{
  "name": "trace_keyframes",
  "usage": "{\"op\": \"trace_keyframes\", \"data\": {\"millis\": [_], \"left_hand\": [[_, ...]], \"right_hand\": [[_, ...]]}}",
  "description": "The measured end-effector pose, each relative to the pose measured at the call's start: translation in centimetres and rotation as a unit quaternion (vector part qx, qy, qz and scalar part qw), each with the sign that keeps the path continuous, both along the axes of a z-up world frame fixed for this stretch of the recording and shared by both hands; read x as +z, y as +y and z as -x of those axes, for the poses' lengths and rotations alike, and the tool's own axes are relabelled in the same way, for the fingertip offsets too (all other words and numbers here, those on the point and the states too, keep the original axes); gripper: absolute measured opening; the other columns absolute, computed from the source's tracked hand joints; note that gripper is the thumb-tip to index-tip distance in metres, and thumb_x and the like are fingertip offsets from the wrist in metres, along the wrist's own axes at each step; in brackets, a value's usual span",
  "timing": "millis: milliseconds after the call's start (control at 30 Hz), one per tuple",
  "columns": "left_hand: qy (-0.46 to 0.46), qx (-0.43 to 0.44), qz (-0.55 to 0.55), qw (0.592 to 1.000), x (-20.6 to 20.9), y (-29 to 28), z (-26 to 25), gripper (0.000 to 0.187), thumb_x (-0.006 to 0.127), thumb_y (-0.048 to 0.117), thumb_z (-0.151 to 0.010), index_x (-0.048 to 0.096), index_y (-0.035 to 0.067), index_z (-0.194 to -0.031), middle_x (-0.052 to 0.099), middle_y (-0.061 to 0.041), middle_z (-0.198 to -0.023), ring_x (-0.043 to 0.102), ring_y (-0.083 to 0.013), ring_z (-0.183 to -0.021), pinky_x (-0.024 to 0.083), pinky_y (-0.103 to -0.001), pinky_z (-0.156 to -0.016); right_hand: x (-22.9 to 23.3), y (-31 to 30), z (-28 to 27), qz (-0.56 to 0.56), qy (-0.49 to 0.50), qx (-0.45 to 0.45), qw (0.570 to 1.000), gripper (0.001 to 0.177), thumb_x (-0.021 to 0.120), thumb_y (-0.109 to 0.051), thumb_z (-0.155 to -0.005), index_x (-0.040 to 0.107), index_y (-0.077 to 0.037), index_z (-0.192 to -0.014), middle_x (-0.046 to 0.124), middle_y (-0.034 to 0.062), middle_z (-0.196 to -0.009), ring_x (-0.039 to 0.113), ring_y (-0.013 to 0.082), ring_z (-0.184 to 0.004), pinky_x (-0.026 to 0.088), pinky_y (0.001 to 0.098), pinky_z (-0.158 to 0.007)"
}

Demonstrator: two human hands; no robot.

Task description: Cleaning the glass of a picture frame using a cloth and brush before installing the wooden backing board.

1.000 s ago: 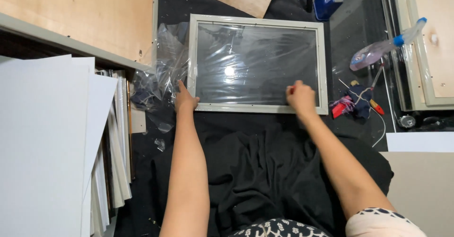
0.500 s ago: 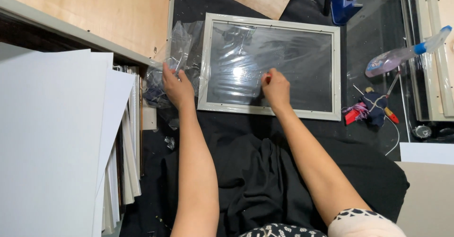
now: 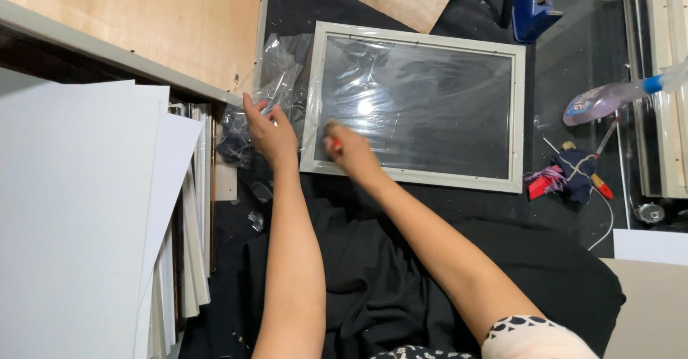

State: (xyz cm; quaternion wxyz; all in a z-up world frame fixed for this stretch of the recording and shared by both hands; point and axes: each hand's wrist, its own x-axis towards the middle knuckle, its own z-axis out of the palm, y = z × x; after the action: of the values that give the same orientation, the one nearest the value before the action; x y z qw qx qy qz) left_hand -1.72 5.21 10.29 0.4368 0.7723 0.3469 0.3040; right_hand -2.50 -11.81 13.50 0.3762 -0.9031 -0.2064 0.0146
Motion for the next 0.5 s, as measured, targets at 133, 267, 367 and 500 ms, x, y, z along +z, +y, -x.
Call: {"op": "trace_keyframes", "data": {"millis": [133,267,367,500], "left_hand": [[-0.004,-0.048,-0.024,0.999,0.3,-0.5,0.1,0.062,0.065,0.008,-0.095,0.039,0.007,-0.151,0.067,-0.015,-0.115,0.073,-0.0344,-0.096,0.058,-0.045,-0.08],[0.01,-0.059,-0.02,0.998,0.8,-0.2,-0.1,0.055,0.065,0.008,-0.096,0.045,0.005,-0.146,0.07,-0.014,-0.11,0.074,-0.0351,-0.094,0.058,-0.044,-0.08],[0.039,-0.07,-0.008,0.997,0.1,-0.4,-0.9,0.05,0.064,0.014,-0.098,0.048,0.01,-0.145,0.071,-0.006,-0.11,0.074,-0.0256,-0.095,0.058,-0.038,-0.079],[0.055,-0.128,0.006,0.99,-1.0,-0.9,-1.9,0.045,0.066,0.015,-0.098,0.054,0.007,-0.14,0.072,-0.012,-0.108,0.074,-0.0311,-0.094,0.058,-0.043,-0.081]], "right_hand": [[-1.5,0.1,0.3,-0.126,0.254,-0.009,0.959,0.021,0.067,-0.045,-0.095,0.072,-0.025,-0.093,0.074,-0.0013,-0.069,0.075,0.0187,-0.081,0.056,0.0317,-0.082],[-1.6,-8.5,-3.9,-0.134,0.244,-0.162,0.947,0.029,0.077,-0.049,-0.089,0.077,-0.021,-0.088,0.075,0.0088,-0.074,0.071,0.0207,-0.08,0.053,0.0328,-0.077],[-6.2,-19.3,-7.6,-0.052,0.186,-0.207,0.959,0.028,0.081,-0.052,-0.088,0.078,-0.029,-0.104,0.075,0.0146,-0.097,0.071,0.0357,-0.101,0.054,0.0423,-0.086],[-5.0,-32.1,-9.5,0.07,0.09,-0.295,0.949,0.026,0.078,-0.043,-0.096,0.077,-0.018,-0.104,0.073,0.0229,-0.092,0.07,0.044,-0.095,0.053,0.0493,-0.084]]}}
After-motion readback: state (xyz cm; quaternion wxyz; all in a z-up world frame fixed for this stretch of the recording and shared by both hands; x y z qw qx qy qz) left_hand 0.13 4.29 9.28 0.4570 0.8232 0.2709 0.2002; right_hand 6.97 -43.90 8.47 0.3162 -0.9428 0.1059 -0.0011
